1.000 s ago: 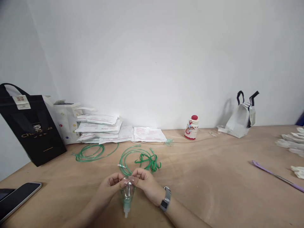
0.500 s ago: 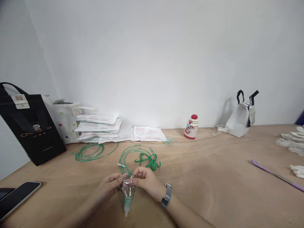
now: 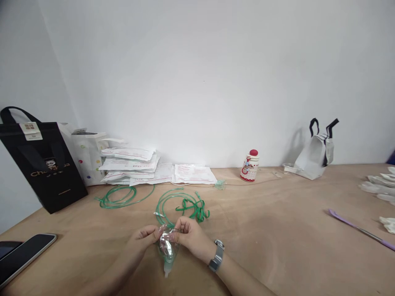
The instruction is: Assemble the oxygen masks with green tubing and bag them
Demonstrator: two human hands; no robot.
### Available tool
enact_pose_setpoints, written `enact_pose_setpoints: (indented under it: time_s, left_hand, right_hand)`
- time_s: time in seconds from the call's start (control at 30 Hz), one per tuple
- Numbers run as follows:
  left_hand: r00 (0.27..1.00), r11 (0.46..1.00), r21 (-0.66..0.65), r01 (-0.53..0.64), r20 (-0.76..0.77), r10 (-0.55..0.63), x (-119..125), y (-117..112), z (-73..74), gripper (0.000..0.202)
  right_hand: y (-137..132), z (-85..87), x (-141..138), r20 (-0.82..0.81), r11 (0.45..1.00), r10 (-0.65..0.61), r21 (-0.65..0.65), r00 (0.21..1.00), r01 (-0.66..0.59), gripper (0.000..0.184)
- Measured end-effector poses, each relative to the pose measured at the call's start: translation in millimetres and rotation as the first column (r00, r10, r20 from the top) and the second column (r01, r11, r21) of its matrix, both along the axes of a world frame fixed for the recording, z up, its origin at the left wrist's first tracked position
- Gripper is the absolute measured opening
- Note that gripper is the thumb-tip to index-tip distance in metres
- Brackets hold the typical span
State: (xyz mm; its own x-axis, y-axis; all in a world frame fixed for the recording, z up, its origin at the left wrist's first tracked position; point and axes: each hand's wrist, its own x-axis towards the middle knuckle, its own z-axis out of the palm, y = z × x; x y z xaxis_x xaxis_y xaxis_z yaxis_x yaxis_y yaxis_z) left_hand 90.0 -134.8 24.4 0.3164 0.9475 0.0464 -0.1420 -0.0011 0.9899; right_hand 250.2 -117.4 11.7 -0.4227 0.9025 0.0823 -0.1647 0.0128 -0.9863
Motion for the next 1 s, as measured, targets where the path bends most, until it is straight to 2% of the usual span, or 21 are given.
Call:
enact_pose_setpoints:
  time_s: [0.23, 0.33, 0.47, 0.53, 0.63, 0.77, 0.83, 0.9, 1.0]
  left_hand:
    - [0.999, 0.995, 0.090, 0.037, -0.006, -0.036, 0.4, 1.3, -13.0, 0.037]
    - [1.000, 0.993, 0.115, 0.017, -0.025, -0.015, -0.1, 2.1, -18.4, 0.037]
    - [0.999, 0.992, 0.124, -0.005, -0.042, 0.010, 0.2, 3.2, -17.4, 0.039]
    - [0.999, 0.993, 0.120, 0.001, -0.046, 0.004, 0.2, 4.0, -14.5, 0.040]
    - [0.998, 0.996, 0.069, 0.053, 0.024, -0.055, 0.1, 4.6, -12.8, 0.038]
    - [0.954, 0.979, -0.091, 0.185, 0.258, -0.156, 0.0, 2.6, -15.2, 0.034]
    - [0.932, 0.964, -0.139, 0.228, 0.318, -0.175, -0.1, 1.6, -15.2, 0.032]
    - [0.928, 0.955, -0.156, 0.253, 0.318, -0.194, -0.2, 1.7, -13.6, 0.030]
    - [0.952, 0.960, -0.143, 0.239, 0.228, -0.203, 0.4, 3.6, -10.2, 0.031]
  right_hand:
    - [-2.0, 4.2, 2.2, 0.027, 0.999, -0.002, 0.040, 1.000, 0.000, 0.036]
    - [-5.8, 6.4, 1.1, 0.067, 0.997, 0.042, 0.060, 0.997, -0.046, 0.033]
    - [-10.6, 9.4, -0.6, 0.194, 0.985, 0.079, 0.133, 0.978, -0.106, 0.028]
    - [-12.5, 10.9, -1.5, 0.207, 0.982, 0.068, 0.156, 0.976, -0.102, 0.028]
    - [-15.5, 13.0, -3.3, 0.169, 0.982, 0.068, 0.162, 0.983, -0.096, 0.029]
    - [-17.3, 12.2, -5.5, 0.075, 0.981, 0.143, 0.121, 0.987, -0.152, 0.030]
    - [-15.9, 9.9, -5.4, 0.036, 0.981, 0.168, 0.089, 0.985, -0.171, 0.031]
    - [-13.1, 7.5, -4.3, 0.020, 0.984, 0.167, 0.064, 0.986, -0.168, 0.032]
    - [-8.3, 5.7, -1.0, 0.027, 0.988, 0.149, 0.044, 0.988, -0.150, 0.033]
